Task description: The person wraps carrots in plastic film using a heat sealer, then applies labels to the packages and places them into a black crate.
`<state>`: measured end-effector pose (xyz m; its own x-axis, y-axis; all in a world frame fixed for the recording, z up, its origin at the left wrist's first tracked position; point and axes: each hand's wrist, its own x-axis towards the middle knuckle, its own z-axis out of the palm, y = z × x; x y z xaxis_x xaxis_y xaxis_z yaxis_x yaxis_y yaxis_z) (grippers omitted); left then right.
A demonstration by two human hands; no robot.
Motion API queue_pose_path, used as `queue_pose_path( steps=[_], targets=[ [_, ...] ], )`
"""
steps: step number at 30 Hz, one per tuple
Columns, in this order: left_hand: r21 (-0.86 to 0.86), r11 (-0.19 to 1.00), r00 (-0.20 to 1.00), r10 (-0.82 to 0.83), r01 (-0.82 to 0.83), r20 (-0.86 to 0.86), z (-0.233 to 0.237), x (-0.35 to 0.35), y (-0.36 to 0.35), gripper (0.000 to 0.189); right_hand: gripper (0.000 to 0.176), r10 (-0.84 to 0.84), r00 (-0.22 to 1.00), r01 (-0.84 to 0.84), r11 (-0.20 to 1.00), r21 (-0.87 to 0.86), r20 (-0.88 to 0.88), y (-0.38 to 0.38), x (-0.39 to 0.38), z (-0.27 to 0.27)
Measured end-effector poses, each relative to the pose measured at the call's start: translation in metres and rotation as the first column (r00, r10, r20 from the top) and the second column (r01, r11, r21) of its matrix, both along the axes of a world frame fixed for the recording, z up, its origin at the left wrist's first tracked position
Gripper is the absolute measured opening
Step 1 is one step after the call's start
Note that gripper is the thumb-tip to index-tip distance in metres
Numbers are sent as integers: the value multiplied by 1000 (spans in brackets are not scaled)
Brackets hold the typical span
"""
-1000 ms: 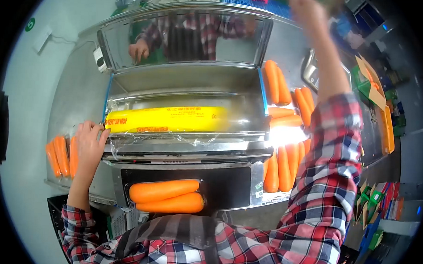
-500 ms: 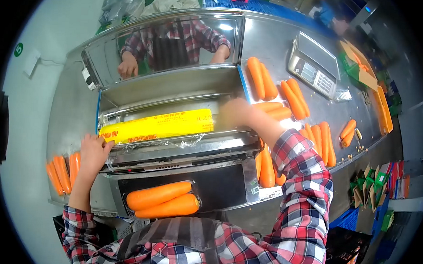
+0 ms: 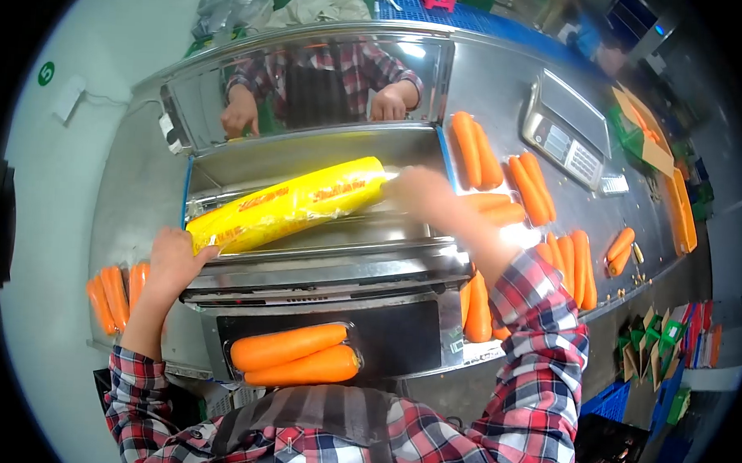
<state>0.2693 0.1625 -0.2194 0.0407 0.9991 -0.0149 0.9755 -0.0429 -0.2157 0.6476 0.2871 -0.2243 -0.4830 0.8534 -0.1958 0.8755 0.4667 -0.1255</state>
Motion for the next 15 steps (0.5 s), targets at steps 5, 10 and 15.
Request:
queue_pose_path(
  steps=[5, 10, 15],
  targets=[
    [-142, 985, 993, 85, -95, -81, 13, 13, 8, 45, 61, -63, 979, 54, 997, -52, -194, -19, -13, 4],
    [116, 993, 989, -36, 19, 141, 6, 11, 8, 34, 32, 192, 940, -103, 948, 301, -282, 10, -11, -21],
    [149, 969, 912, -238, 198, 334, 13, 3, 17, 19, 38, 426, 894, -369, 875, 313, -138, 6, -48, -20]
  ],
)
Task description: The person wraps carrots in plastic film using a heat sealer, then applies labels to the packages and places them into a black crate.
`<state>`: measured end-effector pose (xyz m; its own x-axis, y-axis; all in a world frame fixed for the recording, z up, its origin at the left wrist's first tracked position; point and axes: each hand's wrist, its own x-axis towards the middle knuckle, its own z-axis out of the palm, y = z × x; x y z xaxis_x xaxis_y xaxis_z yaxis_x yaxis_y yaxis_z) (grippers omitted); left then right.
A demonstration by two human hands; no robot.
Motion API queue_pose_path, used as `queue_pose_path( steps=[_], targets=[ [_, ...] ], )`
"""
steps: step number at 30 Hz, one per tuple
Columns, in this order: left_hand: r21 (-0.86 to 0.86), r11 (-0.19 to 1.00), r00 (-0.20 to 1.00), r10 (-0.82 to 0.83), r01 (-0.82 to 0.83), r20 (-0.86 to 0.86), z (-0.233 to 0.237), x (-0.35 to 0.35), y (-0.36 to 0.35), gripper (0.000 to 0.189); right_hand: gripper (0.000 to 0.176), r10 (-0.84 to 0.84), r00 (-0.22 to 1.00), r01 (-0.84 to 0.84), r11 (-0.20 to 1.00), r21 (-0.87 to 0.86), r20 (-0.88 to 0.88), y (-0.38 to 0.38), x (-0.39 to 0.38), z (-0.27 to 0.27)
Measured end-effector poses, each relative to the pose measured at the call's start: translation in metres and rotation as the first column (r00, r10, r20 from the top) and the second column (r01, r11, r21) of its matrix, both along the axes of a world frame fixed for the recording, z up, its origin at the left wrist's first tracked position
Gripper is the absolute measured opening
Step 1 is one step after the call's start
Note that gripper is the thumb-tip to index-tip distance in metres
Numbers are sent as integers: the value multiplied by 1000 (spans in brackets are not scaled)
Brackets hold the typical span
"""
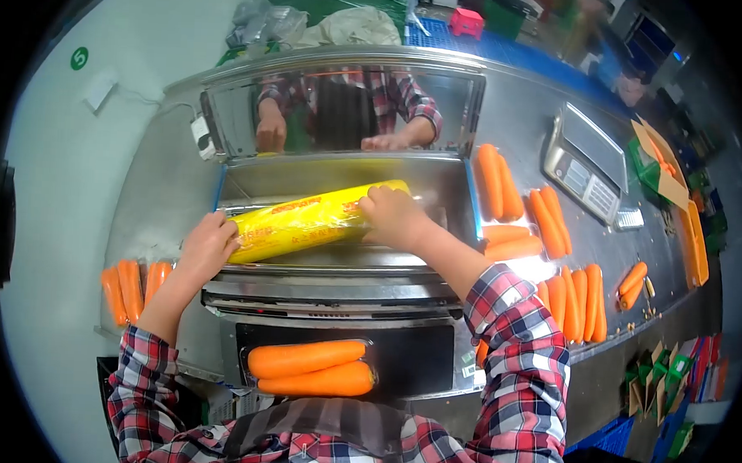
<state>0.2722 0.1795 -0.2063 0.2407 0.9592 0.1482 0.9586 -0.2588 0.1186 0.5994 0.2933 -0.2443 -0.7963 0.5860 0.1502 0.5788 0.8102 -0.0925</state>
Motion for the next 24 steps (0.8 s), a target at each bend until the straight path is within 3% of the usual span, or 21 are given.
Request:
queue_pose_path(
  steps=[2, 3, 5, 7, 9, 11, 13, 14, 15, 16, 17, 18, 19, 21, 24],
  targets=[
    [11, 999, 995, -32, 31, 90, -13, -17, 10, 13, 21, 61, 994, -66, 997, 46, 96, 6, -16, -16],
    [22, 999, 990, -52, 49, 134, -15, -23, 15, 11, 14, 115, 992, -118, 991, 61, 55, 7, -16, -16],
    [-118, 984, 900, 169, -132, 401, -13, -29, 23, 9, 12, 35, 999, -38, 996, -84, -34, 14, -14, -17],
    [-240, 954, 698, 294, -178, 653, -13, -35, 33, 8, 9, -206, 891, 57, 934, -352, -404, 16, -4, 1],
    [-294, 950, 401, 311, -104, 862, -16, -36, 48, 6, 9, -491, 648, -67, 724, -686, -582, 42, 7, -1],
    [-308, 940, 361, 340, -145, 868, -4, -20, 56, 5, 11, -486, 727, 16, 718, -696, -485, 40, 2, 31],
    [-283, 942, 303, 327, -182, 895, 0, -8, 68, 5, 12, -543, 675, 115, 745, -657, -499, 44, -4, 46],
    [-260, 946, 231, 302, -194, 925, -3, -8, 78, 6, 12, -578, 609, 31, 702, -711, -544, 41, -5, 60],
    [-254, 950, 256, 295, -180, 921, -8, -9, 85, 6, 11, -615, 536, -58, 657, -752, -578, 40, -4, 68],
    [-252, 953, 278, 291, -167, 915, -15, -11, 91, 7, 12, -526, 626, -34, 719, -694, -575, 50, 3, 56],
    [-252, 955, 302, 288, -153, 909, -24, -14, 96, 7, 13, -547, 680, 71, 713, -698, -489, 57, 6, 44],
    [-261, 949, 269, 302, -178, 914, -30, -19, 103, 9, 14, -570, 611, 6, 697, -717, -549, 55, 6, 53],
    [-185, 964, 264, 232, -191, 936, -15, -25, 107, 10, 14, -584, 538, -66, 690, -721, -608, 55, 6, 73],
    [-147, 948, 155, 196, -283, 968, 19, -22, 116, 11, 10, -439, 558, -127, 793, -596, -704, 45, 1, 108],
    [-128, 964, 227, 181, -231, 957, 40, -6, 116, 11, 10, -382, 576, -117, 836, -535, -722, 31, -12, 124]
  ],
)
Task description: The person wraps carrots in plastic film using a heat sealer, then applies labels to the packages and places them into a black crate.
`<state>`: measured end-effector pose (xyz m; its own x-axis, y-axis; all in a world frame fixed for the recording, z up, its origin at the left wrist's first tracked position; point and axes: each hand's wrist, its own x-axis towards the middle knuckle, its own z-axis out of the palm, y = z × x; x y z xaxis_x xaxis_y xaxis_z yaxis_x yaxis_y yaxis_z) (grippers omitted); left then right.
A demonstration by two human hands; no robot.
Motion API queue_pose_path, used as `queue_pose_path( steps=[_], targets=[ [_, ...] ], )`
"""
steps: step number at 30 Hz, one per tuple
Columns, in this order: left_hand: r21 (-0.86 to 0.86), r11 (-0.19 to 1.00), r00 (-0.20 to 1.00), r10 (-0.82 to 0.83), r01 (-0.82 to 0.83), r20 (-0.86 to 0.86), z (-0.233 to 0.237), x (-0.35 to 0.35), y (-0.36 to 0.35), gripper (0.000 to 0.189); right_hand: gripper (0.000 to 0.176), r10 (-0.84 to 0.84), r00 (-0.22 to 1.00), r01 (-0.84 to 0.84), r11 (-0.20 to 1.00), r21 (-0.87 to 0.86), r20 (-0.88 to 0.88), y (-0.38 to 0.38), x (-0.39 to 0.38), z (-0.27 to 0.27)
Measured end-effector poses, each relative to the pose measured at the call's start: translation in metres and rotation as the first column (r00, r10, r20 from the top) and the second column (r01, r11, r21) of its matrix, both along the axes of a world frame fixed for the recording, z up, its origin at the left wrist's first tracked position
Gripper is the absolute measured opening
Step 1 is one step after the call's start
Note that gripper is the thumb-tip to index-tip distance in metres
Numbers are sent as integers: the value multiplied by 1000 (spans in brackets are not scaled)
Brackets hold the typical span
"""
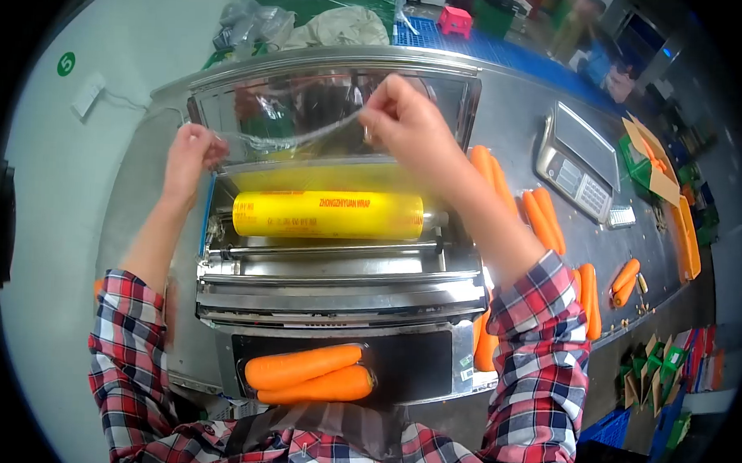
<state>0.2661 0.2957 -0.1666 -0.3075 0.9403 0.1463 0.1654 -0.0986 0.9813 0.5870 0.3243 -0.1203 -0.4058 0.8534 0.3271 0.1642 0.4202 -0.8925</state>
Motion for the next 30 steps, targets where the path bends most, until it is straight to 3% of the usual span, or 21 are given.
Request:
queue_pose_path(
  steps=[3, 4, 6, 7, 8, 9, 11, 13, 14, 15, 17, 19, 21, 23, 24, 25, 26, 27, 28, 29, 30],
  targets=[
    [175, 984, 998, -28, 36, -52, 31, -10, 6, 14, 13, -48, 998, 45, 996, 80, 37, 10, 9, 29],
    [132, 990, 978, -22, 51, -208, 42, -2, 0, 14, 12, -21, 996, 18, 999, 40, 87, 9, 9, 26],
    [-16, 968, 912, -240, 249, -333, 39, 0, -8, 12, 10, -38, 971, 26, 998, 57, 235, 1, 2, 26],
    [-93, 936, 855, -348, 339, -385, 44, 4, -10, 11, 10, -37, 984, 21, 995, 93, 176, 3, 7, 32],
    [-26, 979, 836, -186, 202, -517, 62, 2, -11, 12, 10, -30, 993, 15, 991, 132, 117, 9, 15, 42],
    [148, 969, 932, -139, 198, -334, 82, 4, -16, 14, 9, -22, 998, 12, 987, 163, 57, 10, 20, 49],
    [205, 962, 955, -124, 182, -268, 104, -4, -17, 16, 12, -2, 998, 18, 957, 288, -55, 0, 22, 67],
    [154, 961, 940, -178, 230, -291, 111, 3, -23, 22, 7, -86, 996, 81, 921, 382, -3, -15, 17, 81],
    [129, 959, 930, -205, 254, -304, 116, 5, -27, 25, 7, -63, 993, 92, 940, 329, -96, -23, 11, 92],
    [190, 952, 931, -170, 239, -322, 127, 5, -31, 25, 9, -45, 980, 98, 957, 274, -191, -32, 8, 104],
    [308, 927, 931, -95, 212, -353, 156, 1, -40, 26, 8, -30, 980, 97, 937, 336, -199, -49, 10, 121],
    [369, 909, 971, -125, 195, -205, 162, 7, -64, 22, 6, 61, 967, 55, 897, 439, -246, -70, 16, 130],
    [440, 880, 984, -152, 179, -97, 161, 6, -94, 20, 8, -106, 968, 211, 837, 505, -228, -113, 30, 132],
    [353, 898, 965, -249, 263, -85, 155, -6, -139, 15, 6, 158, 987, -121, 812, 571, -15, -147, 57, 124],
    [273, 924, 962, -274, 267, -14, 144, -3, -167, 13, 8, 306, 950, -226, 814, 535, -64, -163, 61, 109],
    [192, 942, 955, -290, 273, 61, 128, 1, -197, 11, 10, 373, 928, -338, 858, 387, -15, -184, 74, 95],
    [58, 933, 924, -360, 355, 132, 102, -6, -224, 10, 7, 414, 908, -419, 898, 134, 64, -208, 81, 88],
    [-124, 898, 890, -436, 422, -134, 69, -21, -246, 12, 4, 626, 780, -626, 779, -28, 0, -212, 87, 65],
    [-223, 802, 833, -531, 553, 155, 44, -14, -266, 9, 6, 689, 725, -660, 688, -301, -15, -220, 94, 38],
    [-310, 691, 746, -516, 653, 422, 18, -6, -287, 7, 6, 692, 722, -617, 626, -476, -25, -231, 97, 7],
    [-393, 637, 741, -481, 663, 469, -9, -2, -302, 6, 5, 653, 744, -577, 522, -628, -141, -243, 97, -32]
  ],
)
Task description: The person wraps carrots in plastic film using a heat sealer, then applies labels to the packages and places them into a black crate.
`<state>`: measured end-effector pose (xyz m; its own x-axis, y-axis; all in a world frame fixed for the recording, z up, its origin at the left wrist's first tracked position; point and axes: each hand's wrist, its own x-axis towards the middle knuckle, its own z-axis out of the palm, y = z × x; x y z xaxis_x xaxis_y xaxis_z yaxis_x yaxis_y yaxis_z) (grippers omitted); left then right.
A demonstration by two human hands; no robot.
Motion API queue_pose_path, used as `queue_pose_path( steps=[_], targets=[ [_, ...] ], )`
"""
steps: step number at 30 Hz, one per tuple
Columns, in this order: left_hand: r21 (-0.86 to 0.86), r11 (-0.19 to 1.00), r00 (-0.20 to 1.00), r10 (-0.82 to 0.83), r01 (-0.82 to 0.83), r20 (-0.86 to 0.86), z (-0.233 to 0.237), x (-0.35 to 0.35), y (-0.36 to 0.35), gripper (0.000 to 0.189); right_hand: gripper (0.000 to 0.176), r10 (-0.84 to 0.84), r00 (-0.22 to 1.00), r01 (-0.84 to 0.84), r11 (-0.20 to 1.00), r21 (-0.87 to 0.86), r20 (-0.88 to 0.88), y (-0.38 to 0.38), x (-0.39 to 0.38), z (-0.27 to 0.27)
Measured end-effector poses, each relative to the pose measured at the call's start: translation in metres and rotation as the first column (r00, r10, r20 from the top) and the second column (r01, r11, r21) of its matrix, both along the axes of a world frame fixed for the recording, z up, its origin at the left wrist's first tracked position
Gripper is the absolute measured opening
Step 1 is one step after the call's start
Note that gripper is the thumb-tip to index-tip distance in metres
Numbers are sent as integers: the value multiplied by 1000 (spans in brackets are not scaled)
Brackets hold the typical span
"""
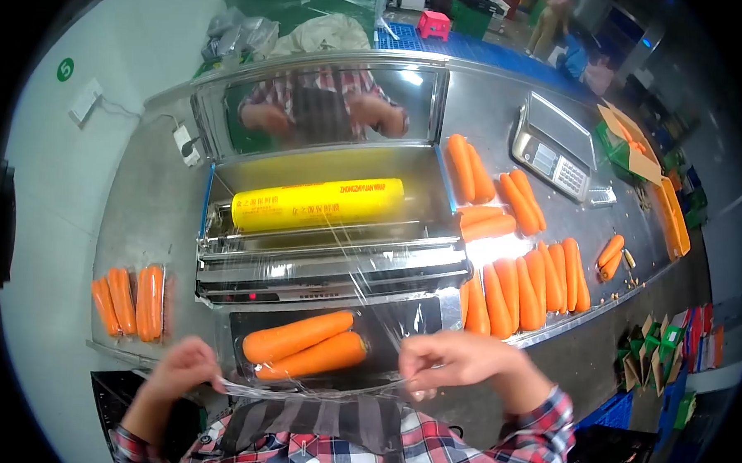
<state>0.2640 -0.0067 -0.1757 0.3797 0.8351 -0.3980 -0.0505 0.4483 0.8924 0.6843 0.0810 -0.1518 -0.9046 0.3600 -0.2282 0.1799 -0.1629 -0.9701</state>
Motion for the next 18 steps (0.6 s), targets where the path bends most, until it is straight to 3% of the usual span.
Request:
queue_pose_path(
  steps=[1, 4, 5, 12, 15, 18],
  targets=[
    [-58, 998, 999, 32, -32, -11, -32, 3, -15, 7, 5, -22, 999, 31, 975, -218, 47, -11, -1, -34],
    [-132, 959, 965, 258, -250, 47, -67, 12, -44, 6, 6, -198, 978, 203, 876, -438, 58, -41, -9, -88],
    [-142, 946, 945, 308, -293, 107, -69, 12, -49, 6, 7, -222, 973, 226, 870, -439, 63, -46, -10, -87],
    [-160, 986, 998, 29, -36, -48, -62, 15, -53, 7, 8, -121, 985, 167, 833, -527, 122, -51, -5, -104],
    [-233, 960, 964, -198, 154, -178, -63, 23, -47, 8, 8, -88, 980, 166, 857, -488, 178, -60, -7, -128],
    [-114, 992, 994, -57, 46, -96, -29, 22, -36, 6, 7, -80, 978, 150, 910, -386, 191, -53, -12, -104]
  ],
)
